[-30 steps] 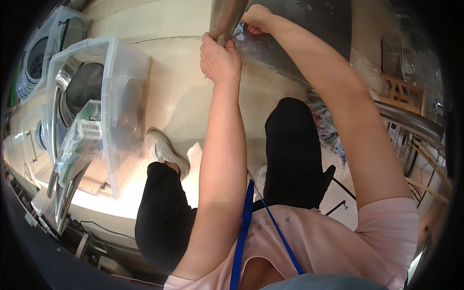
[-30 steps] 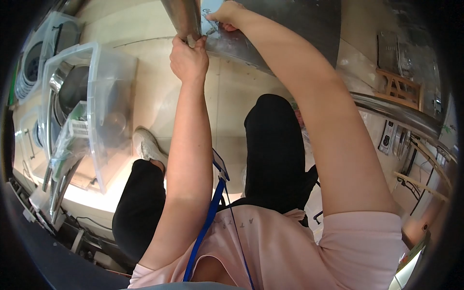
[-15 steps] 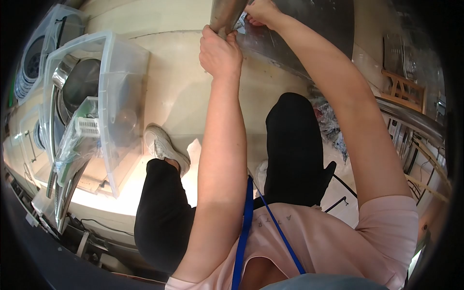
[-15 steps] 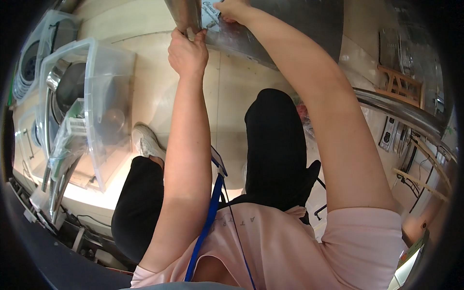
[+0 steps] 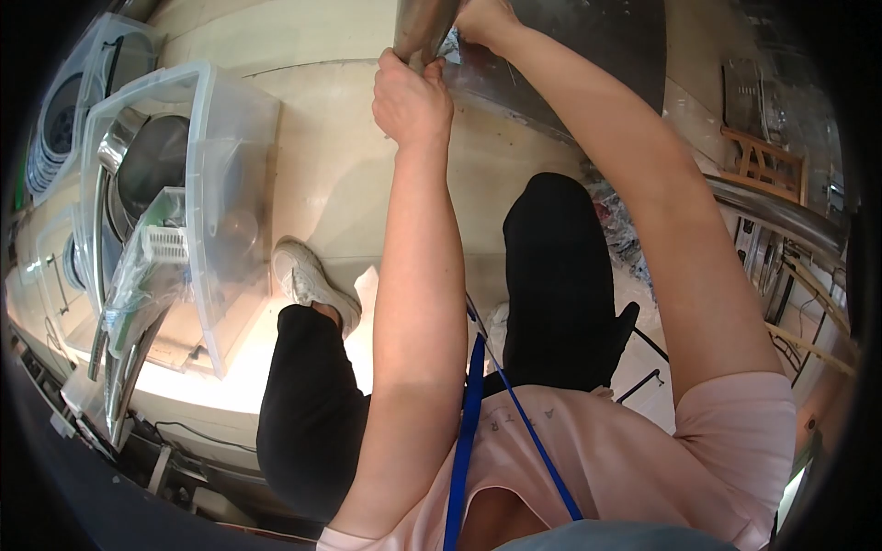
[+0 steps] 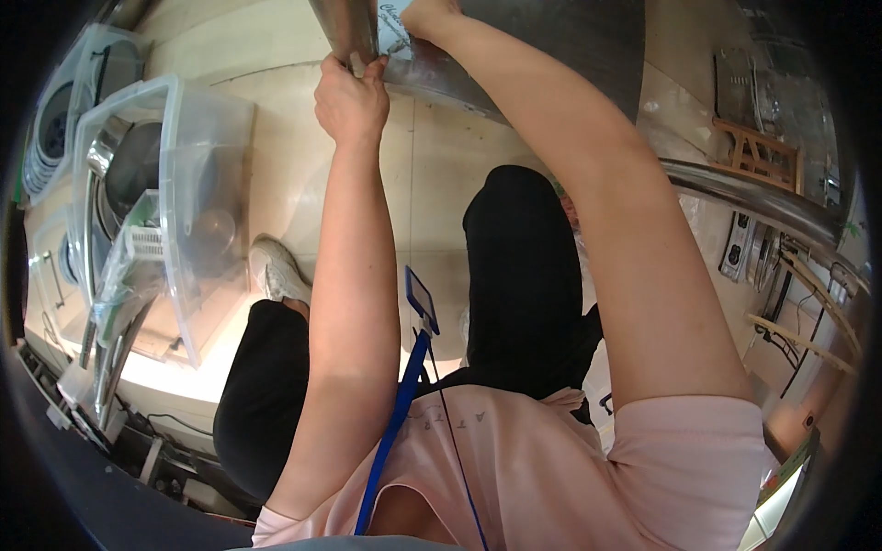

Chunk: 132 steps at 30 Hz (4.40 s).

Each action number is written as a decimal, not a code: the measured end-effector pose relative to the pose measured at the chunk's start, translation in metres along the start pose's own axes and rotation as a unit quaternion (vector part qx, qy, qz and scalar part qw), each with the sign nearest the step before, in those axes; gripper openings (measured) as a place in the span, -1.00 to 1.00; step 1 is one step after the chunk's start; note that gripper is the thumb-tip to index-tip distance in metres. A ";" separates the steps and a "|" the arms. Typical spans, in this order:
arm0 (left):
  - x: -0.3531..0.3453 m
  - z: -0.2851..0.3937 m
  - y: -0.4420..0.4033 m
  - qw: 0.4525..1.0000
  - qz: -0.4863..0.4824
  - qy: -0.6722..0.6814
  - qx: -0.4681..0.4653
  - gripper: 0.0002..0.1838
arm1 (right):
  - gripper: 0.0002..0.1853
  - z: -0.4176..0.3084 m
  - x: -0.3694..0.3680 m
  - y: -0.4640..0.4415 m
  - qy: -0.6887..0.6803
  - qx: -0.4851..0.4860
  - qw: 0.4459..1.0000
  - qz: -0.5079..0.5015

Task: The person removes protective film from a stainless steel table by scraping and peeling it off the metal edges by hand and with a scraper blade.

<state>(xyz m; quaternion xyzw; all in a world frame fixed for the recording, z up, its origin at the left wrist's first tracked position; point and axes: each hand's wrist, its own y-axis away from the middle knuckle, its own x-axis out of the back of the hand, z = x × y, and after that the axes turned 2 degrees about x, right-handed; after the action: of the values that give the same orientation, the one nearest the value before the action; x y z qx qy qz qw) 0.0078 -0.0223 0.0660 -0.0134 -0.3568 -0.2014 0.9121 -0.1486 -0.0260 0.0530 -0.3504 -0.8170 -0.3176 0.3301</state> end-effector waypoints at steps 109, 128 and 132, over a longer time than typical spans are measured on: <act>-0.055 -0.074 0.030 0.770 -0.624 0.118 0.066 -0.78 | -0.73 0.184 0.036 0.196 -0.099 0.128 0.981 0.107; -0.083 -0.079 0.025 0.775 -0.556 0.250 0.166 -0.78 | -0.87 0.239 -0.024 0.160 -0.750 -0.108 0.646 0.097; -0.089 -0.075 0.026 0.756 -0.571 0.263 0.180 -0.80 | -0.89 0.236 -0.025 0.158 -0.742 -0.120 0.649 0.114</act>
<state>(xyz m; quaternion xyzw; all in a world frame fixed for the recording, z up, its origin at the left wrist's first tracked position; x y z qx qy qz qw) 0.0066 0.0211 -0.0451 0.4110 -0.0739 -0.6128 0.6709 -0.0863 0.2295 -0.0575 -0.5961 -0.6972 -0.0068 -0.3982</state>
